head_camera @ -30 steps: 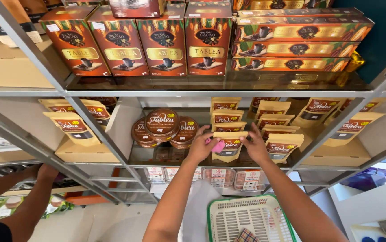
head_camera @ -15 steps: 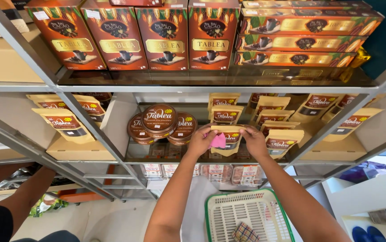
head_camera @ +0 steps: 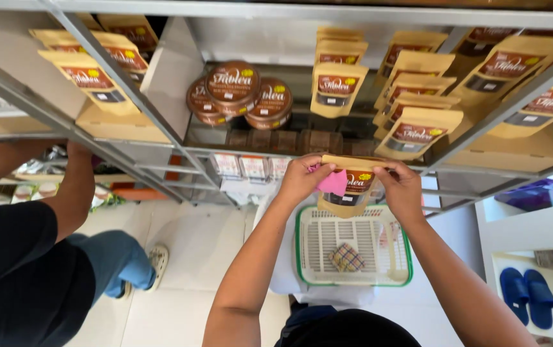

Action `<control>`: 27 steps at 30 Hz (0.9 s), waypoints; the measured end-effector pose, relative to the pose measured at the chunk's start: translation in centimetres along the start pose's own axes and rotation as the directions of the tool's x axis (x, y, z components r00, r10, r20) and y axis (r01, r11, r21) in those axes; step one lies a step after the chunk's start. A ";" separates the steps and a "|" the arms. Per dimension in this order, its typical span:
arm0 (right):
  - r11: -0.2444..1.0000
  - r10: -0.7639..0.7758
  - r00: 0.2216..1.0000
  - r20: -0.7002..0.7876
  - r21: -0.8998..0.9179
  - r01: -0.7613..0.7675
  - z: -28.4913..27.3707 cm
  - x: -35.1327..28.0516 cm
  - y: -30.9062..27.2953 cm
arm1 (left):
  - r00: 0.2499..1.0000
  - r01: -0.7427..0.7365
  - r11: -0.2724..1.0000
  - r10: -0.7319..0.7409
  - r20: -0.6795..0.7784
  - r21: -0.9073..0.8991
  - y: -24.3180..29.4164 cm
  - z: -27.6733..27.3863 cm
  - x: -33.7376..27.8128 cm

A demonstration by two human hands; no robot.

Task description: Wiping dust off packaged cocoa products with a cloth and organizing them on grocery store shelves.

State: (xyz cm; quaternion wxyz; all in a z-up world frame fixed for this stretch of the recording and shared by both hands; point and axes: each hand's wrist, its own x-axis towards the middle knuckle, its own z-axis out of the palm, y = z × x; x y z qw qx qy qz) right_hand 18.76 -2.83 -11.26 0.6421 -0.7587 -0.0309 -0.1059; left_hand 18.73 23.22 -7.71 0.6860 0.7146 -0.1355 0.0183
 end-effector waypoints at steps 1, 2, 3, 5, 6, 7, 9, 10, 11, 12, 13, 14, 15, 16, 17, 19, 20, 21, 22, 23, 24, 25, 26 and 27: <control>1.000 0.009 1.000 0.008 0.002 -0.009 -0.6 -1.4 0.6 | 1.000 0.011 1.000 -0.011 -0.006 0.001 -0.5 1.1 -1.4; 0.998 0.041 0.999 0.008 -0.053 -0.040 -1.2 -2.7 1.1 | 0.993 0.107 0.994 -0.108 -0.042 -0.021 -0.9 2.2 -2.7; 0.992 0.068 0.998 0.008 -0.108 -0.067 -1.9 -3.6 1.6 | 0.977 0.198 0.979 -0.201 -0.077 -0.047 -1.3 3.4 -3.6; 0.987 0.104 0.994 0.026 -0.128 -0.100 -2.9 -5.5 3.7 | 0.980 0.151 0.986 -0.158 -0.119 -0.066 -4.0 5.5 -6.5; 0.980 0.135 0.990 0.033 -0.149 -0.129 -3.4 -6.5 4.8 | 0.982 0.098 0.992 -0.109 -0.153 -0.082 -5.5 6.6 -7.9; 0.979 0.144 0.989 0.047 -0.150 -0.135 -3.6 -7.4 5.9 | 0.979 0.108 0.991 -0.120 -0.164 -0.083 -6.3 7.5 -9.2; 0.965 0.232 0.972 0.030 -0.130 -0.227 -3.8 -9.3 8.3 | 0.957 0.176 0.978 -0.143 -0.253 0.110 -7.9 8.9 -11.6; 0.963 0.242 0.969 0.043 -0.130 -0.235 -3.9 -10.2 10.2 | 0.952 0.189 0.976 -0.155 -0.263 0.111 -9.7 9.7 -12.5; 0.957 0.277 0.960 0.029 -0.101 -0.273 -3.8 -11.1 12.3 | 0.920 0.277 0.959 -0.245 -0.305 0.064 -11.5 10.4 -13.3; 0.948 0.312 0.950 0.016 -0.071 -0.310 -3.7 -12.0 14.4 | 0.878 0.360 0.933 -0.333 -0.343 0.014 -13.4 11.1 -14.2; 0.947 0.316 0.948 0.021 -0.068 -0.314 -3.4 -12.4 16.7 | 0.876 0.365 0.931 -0.337 -0.346 0.017 -15.4 11.4 -14.6; 0.950 0.313 0.949 0.031 0.008 -0.314 -3.0 -12.8 19.0 | 0.872 0.360 0.932 -0.317 -0.372 0.049 -17.4 11.6 -15.1; 0.947 0.309 0.950 0.039 0.084 -0.311 -2.6 -13.3 21.3 | 0.870 0.354 0.932 -0.295 -0.396 0.081 -19.4 11.8 -15.6; 0.945 0.313 0.949 0.041 0.086 -0.316 -2.1 -13.2 22.2 | 0.868 0.358 0.930 -0.299 -0.397 0.084 -19.9 11.7 -15.5; 0.945 0.282 0.957 0.065 0.154 -0.289 -1.6 -12.9 23.0 | 0.873 0.346 0.926 -0.259 -0.413 0.151 -20.4 11.5 -15.3; 0.938 0.254 0.963 0.087 0.221 -0.267 -0.6 -12.2 23.8 | 0.877 0.338 0.916 -0.223 -0.427 0.217 -21.2 10.9 -14.8; 0.956 0.259 0.959 0.115 0.113 -0.272 -0.1 -11.8 23.8 | 0.880 0.357 0.881 -0.206 -0.428 0.310 -21.4 10.6 -14.5; 0.963 0.267 0.953 0.142 0.002 -0.270 0.3 -11.3 23.8 | 0.885 0.372 0.838 -0.189 -0.426 0.399 -21.6 10.3 -14.2; 0.962 0.271 0.952 0.143 0.001 -0.274 0.7 -10.9 24.9 | 0.884 0.375 0.837 -0.194 -0.426 0.398 -22.9 10.0 -14.0; 0.956 0.281 0.946 0.160 -0.134 -0.262 1.0 -10.6 26.0 | 0.888 0.397 0.805 -0.216 -0.407 0.440 -24.2 9.7 -13.8; 0.933 0.293 0.940 0.176 -0.265 -0.242 1.3 -10.3 27.0 | 0.890 0.417 0.771 -0.239 -0.388 0.481 -25.5 9.5 -13.6; 0.932 0.296 0.939 0.177 -0.267 -0.243 1.6 -10.2 28.6 | 0.889 0.420 0.771 -0.242 -0.389 0.479 -26.9 9.3 -13.6; 0.934 0.281 0.942 0.185 -0.279 -0.224 1.9 -10.2 30.2 | 0.903 0.377 0.769 -0.180 -0.390 0.517 -28.3 9.2 -13.5; 0.936 0.262 0.946 0.193 -0.288 -0.201 2.4 -9.8 31.8 | 0.915 0.331 0.762 -0.114 -0.388 0.556 -29.7 8.9 -13.2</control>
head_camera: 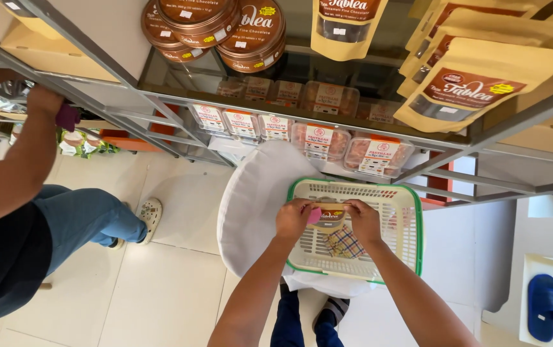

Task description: Wiping dust off packaged cocoa products with a cloth and organizing them on grocery store shelves.

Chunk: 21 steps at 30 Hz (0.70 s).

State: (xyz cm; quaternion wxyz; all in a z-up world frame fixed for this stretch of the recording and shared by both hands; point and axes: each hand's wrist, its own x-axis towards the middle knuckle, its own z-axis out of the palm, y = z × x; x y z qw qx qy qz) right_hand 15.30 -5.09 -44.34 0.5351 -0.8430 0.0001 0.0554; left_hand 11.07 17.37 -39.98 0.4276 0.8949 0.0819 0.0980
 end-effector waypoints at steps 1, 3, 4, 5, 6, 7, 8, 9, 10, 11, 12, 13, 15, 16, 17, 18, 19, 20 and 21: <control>1.000 -0.002 1.000 0.001 0.000 0.002 0.6 0.8 0.7 | 1.000 0.000 1.000 0.000 -0.002 0.000 -0.3 0.3 0.6; 1.000 0.016 1.000 -0.003 -0.015 -0.016 1.6 1.7 2.3 | 0.998 0.058 0.997 -0.059 0.012 0.056 -0.8 0.8 1.2; 1.000 0.018 1.000 -0.005 -0.015 -0.018 2.1 2.1 2.8 | 0.998 0.057 0.997 -0.057 0.015 0.056 -1.3 1.1 1.6; 0.999 0.031 1.000 -0.003 -0.016 -0.031 2.5 2.6 3.3 | 0.996 0.092 0.993 -0.093 0.013 0.078 -1.7 1.5 1.9; 0.999 0.045 0.999 -0.001 -0.019 -0.045 2.8 3.0 3.8 | 0.992 0.127 0.987 -0.129 0.011 0.099 -2.0 2.0 2.2; 0.999 0.047 0.999 -0.005 -0.021 -0.048 3.1 3.1 4.2 | 0.992 0.125 0.987 -0.127 0.015 0.097 -2.3 2.1 2.4; 0.998 0.060 0.998 -0.003 -0.031 -0.060 3.3 3.3 4.6 | 0.994 0.101 0.989 -0.105 0.024 0.112 -2.4 2.2 2.5; 0.996 0.073 0.997 0.000 -0.041 -0.073 3.6 3.4 4.9 | 0.996 0.078 0.989 -0.082 0.032 0.127 -2.6 2.3 2.6; 0.996 0.075 0.997 0.000 -0.042 -0.075 3.7 3.2 5.2 | 0.996 0.079 0.989 -0.084 0.034 0.126 -3.2 2.7 2.4; 0.994 0.087 0.996 0.000 -0.062 -0.087 3.8 2.9 5.5 | 0.997 0.064 0.987 -0.070 0.034 0.144 -3.7 3.1 2.1; 0.992 0.096 0.995 0.001 -0.081 -0.096 4.0 2.8 5.6 | 0.998 0.049 0.985 -0.054 0.032 0.163 -4.3 3.3 2.0; 0.992 0.096 0.995 0.002 -0.081 -0.096 4.2 2.6 5.7 | 0.998 0.050 0.985 -0.055 0.032 0.164 -4.7 3.6 1.6; 0.991 0.090 0.996 -0.010 -0.098 -0.091 4.3 2.2 5.8 | 0.999 0.027 0.981 -0.030 0.014 0.194 -5.4 4.1 1.1; 0.991 0.094 0.996 -0.011 -0.099 -0.094 4.3 2.0 5.8 | 0.999 0.027 0.981 -0.031 0.018 0.192 -5.0 3.8 1.0; 0.991 0.096 0.995 -0.004 -0.097 -0.096 4.3 1.7 5.7 | 0.998 0.038 0.982 -0.045 0.035 0.185 -4.6 3.5 0.8; 0.991 0.097 0.995 0.002 -0.095 -0.097 4.2 1.4 5.7 | 0.997 0.049 0.983 -0.059 0.051 0.178 -4.2 3.1 0.6; 0.990 0.100 0.995 0.001 -0.097 -0.100 4.1 1.0 5.9 | 0.997 0.050 0.983 -0.060 0.054 0.177 -4.1 3.0 0.2; 0.989 0.096 0.995 0.020 -0.115 -0.093 4.1 1.0 5.9 | 0.993 0.072 0.981 -0.087 0.077 0.180 -3.9 2.9 0.2; 0.987 0.092 0.995 0.039 -0.133 -0.087 4.0 1.0 5.9 | 0.988 0.095 0.978 -0.114 0.100 0.183 -3.8 2.7 0.1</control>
